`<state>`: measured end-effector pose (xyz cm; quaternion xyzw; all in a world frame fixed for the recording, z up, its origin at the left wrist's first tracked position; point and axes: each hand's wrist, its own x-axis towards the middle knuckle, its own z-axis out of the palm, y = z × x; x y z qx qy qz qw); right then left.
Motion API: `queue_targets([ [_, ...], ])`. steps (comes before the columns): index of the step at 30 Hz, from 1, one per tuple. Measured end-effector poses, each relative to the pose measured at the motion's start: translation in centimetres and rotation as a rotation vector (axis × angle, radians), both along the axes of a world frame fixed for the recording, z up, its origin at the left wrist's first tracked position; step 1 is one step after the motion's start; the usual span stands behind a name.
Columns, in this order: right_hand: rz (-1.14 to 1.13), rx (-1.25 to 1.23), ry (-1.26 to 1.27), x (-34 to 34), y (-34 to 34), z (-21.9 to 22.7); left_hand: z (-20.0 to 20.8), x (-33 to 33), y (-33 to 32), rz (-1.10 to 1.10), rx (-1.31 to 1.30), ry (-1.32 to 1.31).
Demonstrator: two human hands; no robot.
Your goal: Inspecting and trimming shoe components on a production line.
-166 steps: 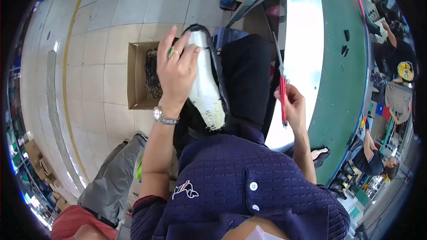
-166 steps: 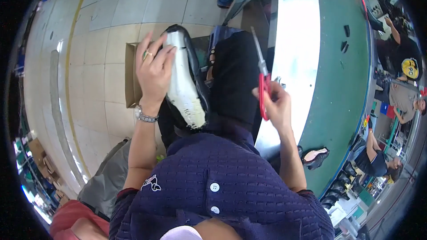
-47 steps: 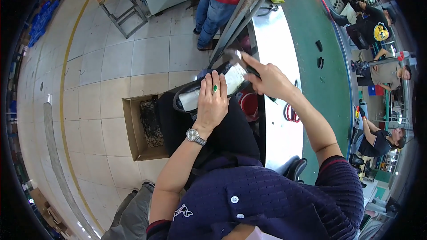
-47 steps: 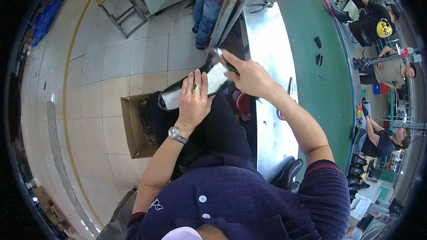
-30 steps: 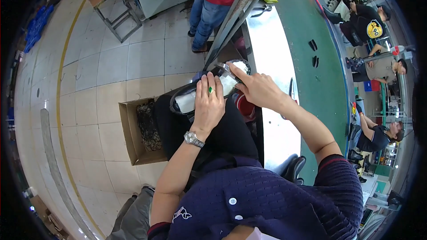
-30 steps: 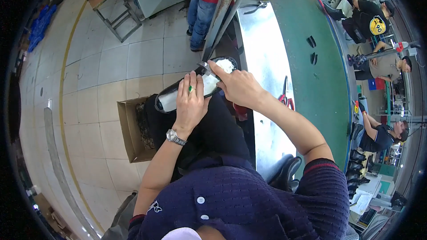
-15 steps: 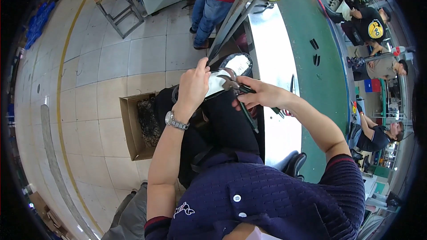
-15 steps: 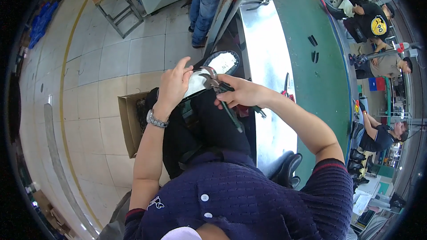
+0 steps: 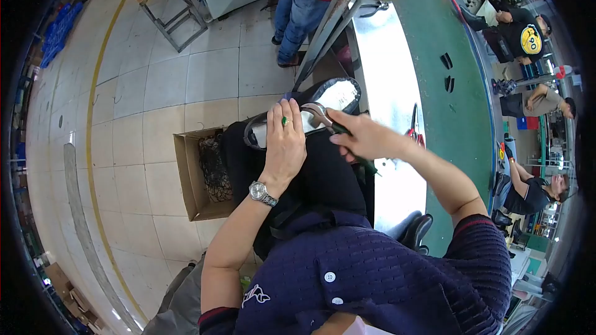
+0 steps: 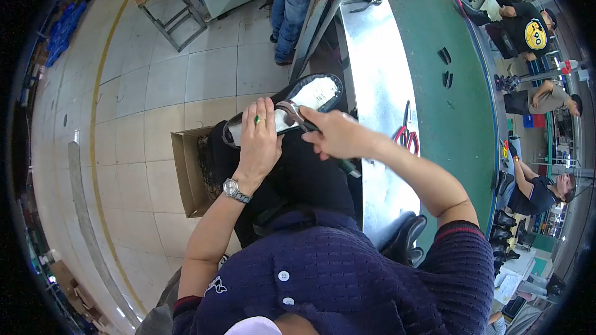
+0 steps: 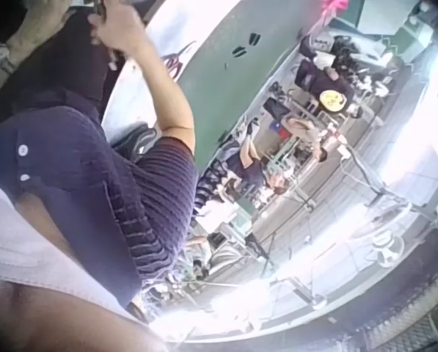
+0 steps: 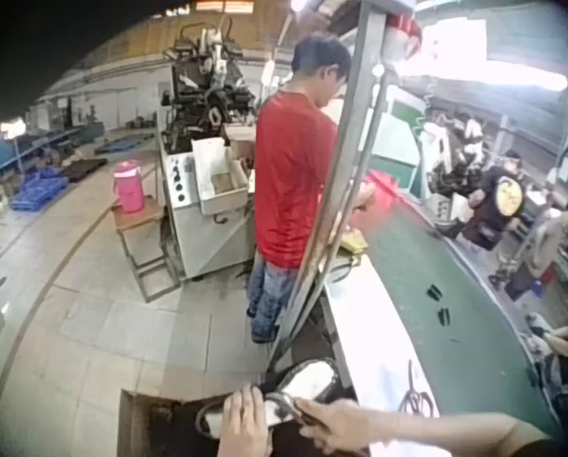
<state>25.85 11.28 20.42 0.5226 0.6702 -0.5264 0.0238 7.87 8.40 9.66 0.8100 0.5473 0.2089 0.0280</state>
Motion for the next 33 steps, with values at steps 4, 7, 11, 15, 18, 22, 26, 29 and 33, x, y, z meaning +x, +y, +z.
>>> queue_targets([
  [4,0.108,0.637,-0.069,-1.0,1.2,3.2,-0.4,0.0,0.0,0.024,0.073,0.137],
  [7,-0.025,0.773,-0.261,-1.9,1.1,-1.5,-0.2,0.6,0.2,0.014,0.098,0.115],
  [11,0.207,0.702,-0.360,-2.0,1.1,-2.1,-1.1,0.1,-0.5,0.001,0.162,0.064],
  [15,0.032,0.754,-0.215,-2.9,0.3,-1.9,-1.0,0.0,-0.2,-0.006,0.162,0.048],
  [18,0.079,0.693,-0.361,-2.6,0.0,-3.4,-1.2,0.0,0.0,-0.040,0.137,0.034],
  [22,0.215,0.734,-0.306,-3.3,0.1,-1.8,-1.4,-0.2,-0.5,-0.028,0.135,-0.046],
  [26,0.064,0.756,-0.302,-3.9,-0.8,-3.1,-0.6,-0.5,-0.3,-0.037,0.101,-0.208],
  [29,0.227,0.726,-0.382,-3.5,0.3,-2.2,3.3,-1.7,-0.2,0.089,-0.049,-0.142],
  [33,-0.030,0.781,-0.172,-4.9,-1.2,-1.8,2.9,-3.6,-0.8,0.124,-0.098,0.033],
])
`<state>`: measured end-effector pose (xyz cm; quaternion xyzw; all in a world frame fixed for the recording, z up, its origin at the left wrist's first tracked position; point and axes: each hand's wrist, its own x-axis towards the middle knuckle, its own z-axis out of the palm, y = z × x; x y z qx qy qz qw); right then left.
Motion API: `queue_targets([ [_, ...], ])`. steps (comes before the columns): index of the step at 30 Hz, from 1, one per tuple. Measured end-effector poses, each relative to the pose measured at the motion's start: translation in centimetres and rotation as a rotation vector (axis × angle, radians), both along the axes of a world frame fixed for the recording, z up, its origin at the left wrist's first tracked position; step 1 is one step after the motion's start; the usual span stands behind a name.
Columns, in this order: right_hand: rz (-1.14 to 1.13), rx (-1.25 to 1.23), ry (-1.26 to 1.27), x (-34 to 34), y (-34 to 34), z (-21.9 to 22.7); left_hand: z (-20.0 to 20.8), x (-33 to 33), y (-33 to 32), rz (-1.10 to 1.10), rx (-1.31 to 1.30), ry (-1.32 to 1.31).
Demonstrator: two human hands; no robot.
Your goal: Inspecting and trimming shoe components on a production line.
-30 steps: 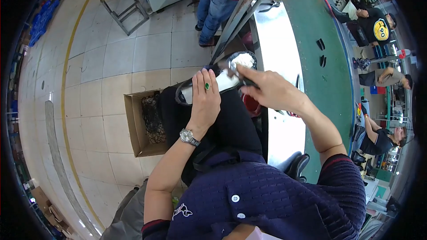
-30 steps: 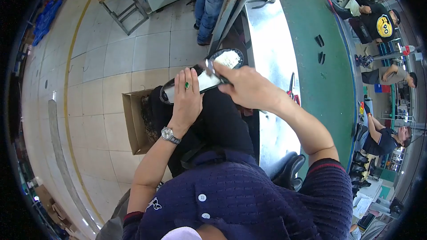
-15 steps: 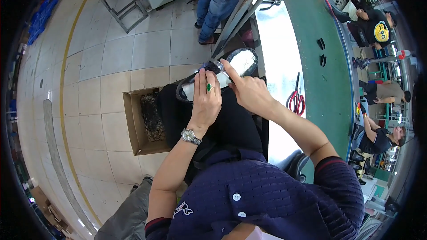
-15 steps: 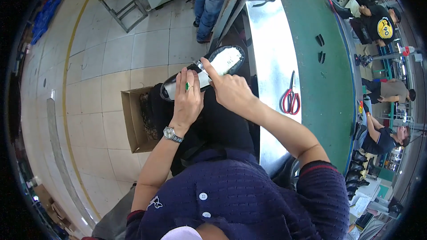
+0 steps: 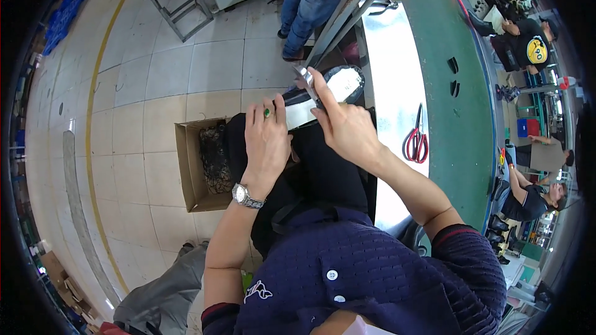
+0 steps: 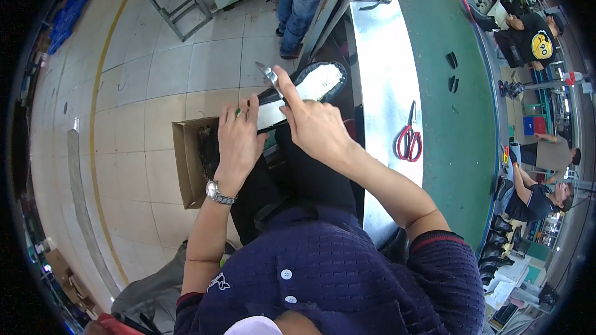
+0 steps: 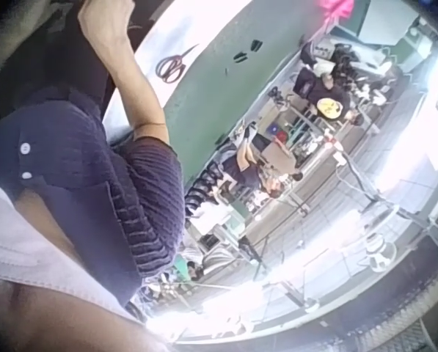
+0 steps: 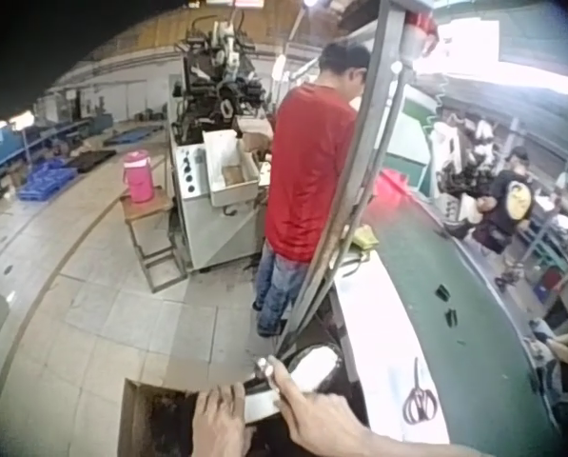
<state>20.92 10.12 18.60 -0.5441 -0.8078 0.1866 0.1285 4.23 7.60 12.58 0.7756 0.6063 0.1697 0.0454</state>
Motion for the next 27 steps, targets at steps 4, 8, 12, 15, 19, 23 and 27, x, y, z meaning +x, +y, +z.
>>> queue_targets([
  [4,0.183,-0.024,-0.208,0.0,0.9,-1.9,-1.5,-0.1,-0.3,-0.047,0.076,-0.037],
  [8,0.098,0.022,-0.019,-0.9,0.3,-0.3,-1.5,-0.2,-0.7,-0.047,0.103,-0.104],
  [12,0.141,-0.019,-0.142,-1.2,0.1,-2.8,-1.5,-0.4,-0.8,-0.048,0.108,-0.158],
  [15,0.197,-0.014,-0.098,-1.5,0.7,-1.0,-1.8,-1.1,-1.2,-0.044,0.073,-0.285],
  [19,0.090,0.015,-0.005,-2.1,-0.4,-2.8,-1.8,-0.6,-0.8,-0.040,0.063,-0.358],
  [23,0.189,-0.110,-0.161,-0.8,1.4,-1.0,-2.0,-1.5,-0.8,-0.038,0.024,-0.376],
  [27,0.075,0.059,-0.114,1.3,4.2,-0.4,-2.1,-2.5,-1.1,-0.090,-0.038,-0.388],
])
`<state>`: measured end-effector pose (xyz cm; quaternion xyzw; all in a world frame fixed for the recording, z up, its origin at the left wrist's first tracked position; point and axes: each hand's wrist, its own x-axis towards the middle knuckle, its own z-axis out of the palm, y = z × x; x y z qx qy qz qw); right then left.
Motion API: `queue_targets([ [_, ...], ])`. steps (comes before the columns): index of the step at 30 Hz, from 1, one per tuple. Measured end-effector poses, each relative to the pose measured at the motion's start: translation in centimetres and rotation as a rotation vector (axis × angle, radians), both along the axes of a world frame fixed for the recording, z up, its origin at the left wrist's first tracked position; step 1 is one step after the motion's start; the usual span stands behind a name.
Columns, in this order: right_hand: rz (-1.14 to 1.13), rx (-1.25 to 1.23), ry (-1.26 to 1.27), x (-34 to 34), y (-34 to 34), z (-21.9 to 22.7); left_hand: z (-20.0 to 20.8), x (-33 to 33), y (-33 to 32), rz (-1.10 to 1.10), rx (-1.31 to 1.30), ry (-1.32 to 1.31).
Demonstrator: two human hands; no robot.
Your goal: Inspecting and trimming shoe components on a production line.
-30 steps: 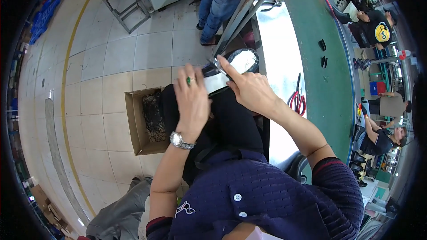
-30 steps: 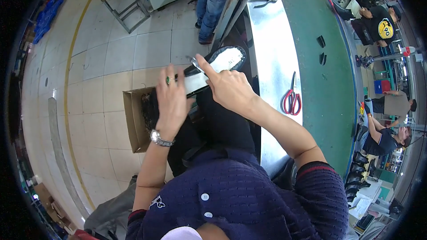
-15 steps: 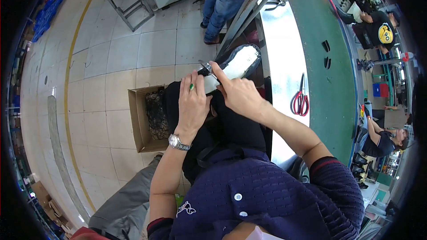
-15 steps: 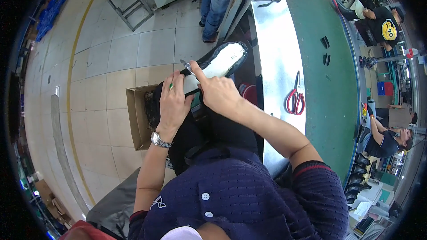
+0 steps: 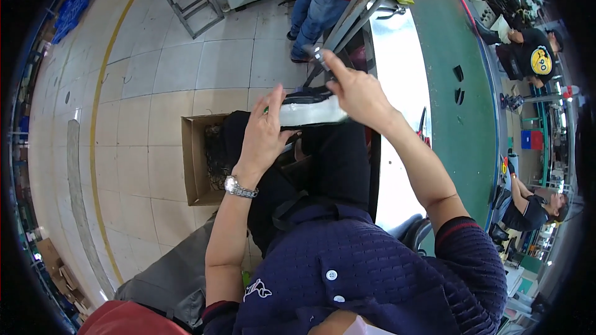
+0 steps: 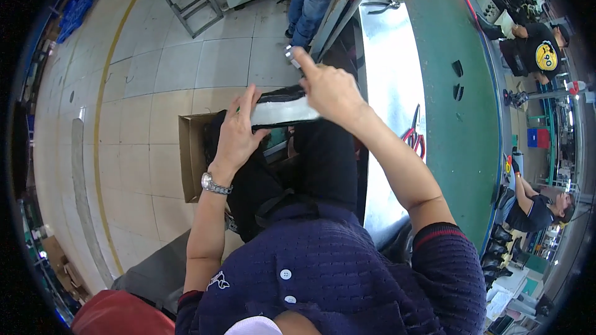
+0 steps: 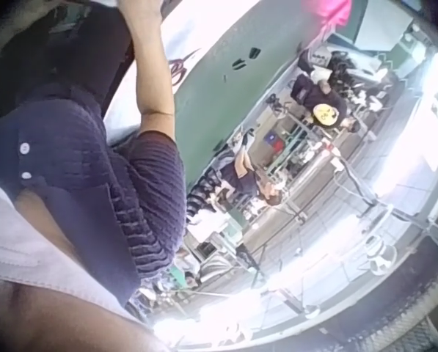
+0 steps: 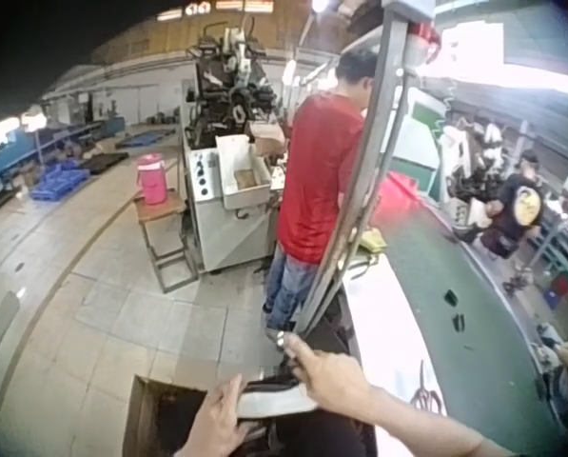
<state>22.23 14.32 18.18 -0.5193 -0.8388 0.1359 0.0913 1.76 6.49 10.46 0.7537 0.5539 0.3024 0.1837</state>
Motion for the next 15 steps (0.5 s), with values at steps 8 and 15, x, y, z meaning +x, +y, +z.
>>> queue_targets([
  [8,-0.083,-0.670,0.159,2.8,-6.2,0.8,2.4,0.5,-8.1,0.216,-0.651,-0.855],
  [15,0.164,-0.822,0.080,0.2,-8.6,1.5,-0.8,-1.3,-11.1,0.598,-0.364,-0.477],
])
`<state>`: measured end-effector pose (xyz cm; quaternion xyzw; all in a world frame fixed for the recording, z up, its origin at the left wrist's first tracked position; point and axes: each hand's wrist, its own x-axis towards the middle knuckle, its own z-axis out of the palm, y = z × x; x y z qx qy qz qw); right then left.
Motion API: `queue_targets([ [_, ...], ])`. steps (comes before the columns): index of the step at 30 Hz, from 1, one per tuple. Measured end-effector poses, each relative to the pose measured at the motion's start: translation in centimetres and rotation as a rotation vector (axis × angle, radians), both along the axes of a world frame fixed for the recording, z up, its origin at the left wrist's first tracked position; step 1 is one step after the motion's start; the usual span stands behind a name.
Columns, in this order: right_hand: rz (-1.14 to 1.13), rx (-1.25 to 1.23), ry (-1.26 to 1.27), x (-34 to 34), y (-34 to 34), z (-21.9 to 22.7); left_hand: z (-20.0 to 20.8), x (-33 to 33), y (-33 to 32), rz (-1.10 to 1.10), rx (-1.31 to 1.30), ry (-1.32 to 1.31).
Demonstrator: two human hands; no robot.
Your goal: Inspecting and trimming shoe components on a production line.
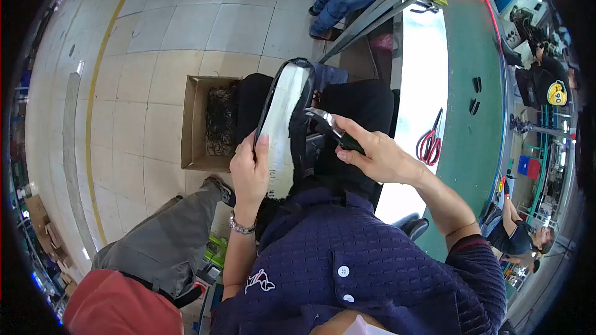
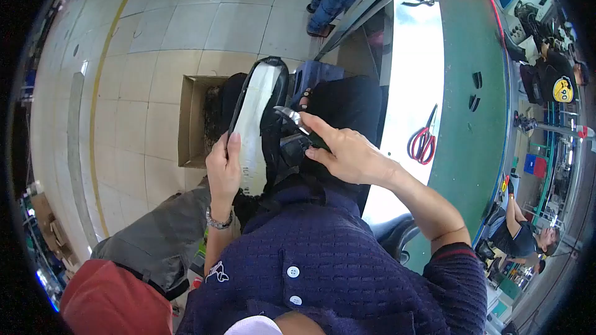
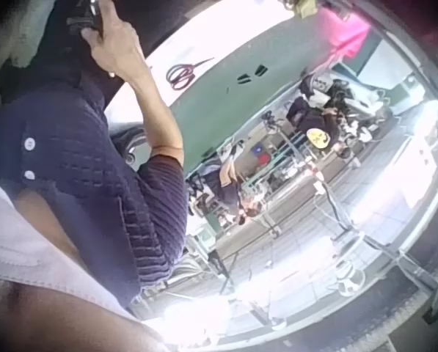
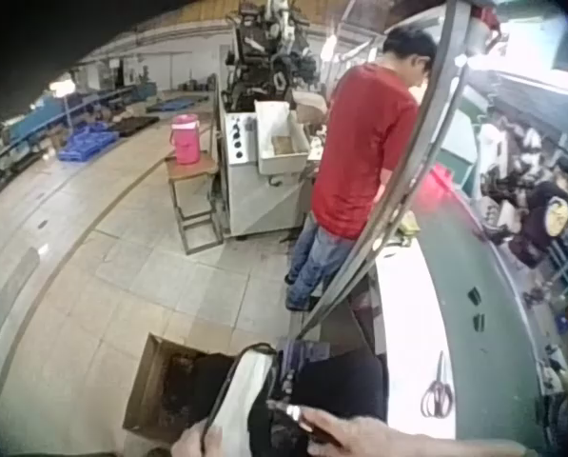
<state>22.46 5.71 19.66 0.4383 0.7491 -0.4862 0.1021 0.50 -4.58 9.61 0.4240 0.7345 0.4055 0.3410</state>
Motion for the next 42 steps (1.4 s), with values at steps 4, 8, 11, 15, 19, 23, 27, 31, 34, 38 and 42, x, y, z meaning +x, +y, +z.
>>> queue_targets([
  [4,0.243,0.062,-0.014,-1.7,0.3,0.8,0.6,1.0,-0.3,-0.060,-0.040,-0.073],
  [8,0.482,0.245,-0.063,-3.9,0.6,1.5,0.9,2.4,-1.0,-0.128,-0.105,-0.139],
  [11,0.643,0.351,-0.199,-5.3,0.5,2.3,-0.4,3.5,-1.1,-0.081,0.199,0.156],
  [15,0.571,0.253,-0.243,-4.8,0.5,1.9,0.9,2.6,-0.8,-0.186,-0.112,-0.308],
  [19,0.495,0.290,-0.159,-3.3,-0.5,-0.5,-1.0,0.9,0.8,-0.142,0.083,-1.515],
  [23,0.459,0.354,-0.100,-2.5,-1.0,-1.6,-2.5,0.6,3.7,-0.084,-0.089,-1.690],
  [27,0.391,0.351,-0.005,-2.0,-1.1,-2.2,-1.7,1.2,4.9,-0.112,-0.108,-1.544],
  [31,0.405,0.345,0.043,-2.2,0.9,-1.6,-1.7,1.5,5.5,-0.070,-0.097,-1.423],
  [34,0.796,0.293,-0.342,-5.6,4.6,4.3,-1.7,1.2,5.1,-0.094,-0.119,-1.252],
  [38,0.561,0.597,0.320,-7.3,6.6,5.2,-2.1,0.9,4.8,-0.164,-0.178,-1.282],
  [42,0.678,0.660,-0.008,-7.5,8.7,1.6,-2.0,1.4,5.2,-0.151,-0.107,-1.176],
])
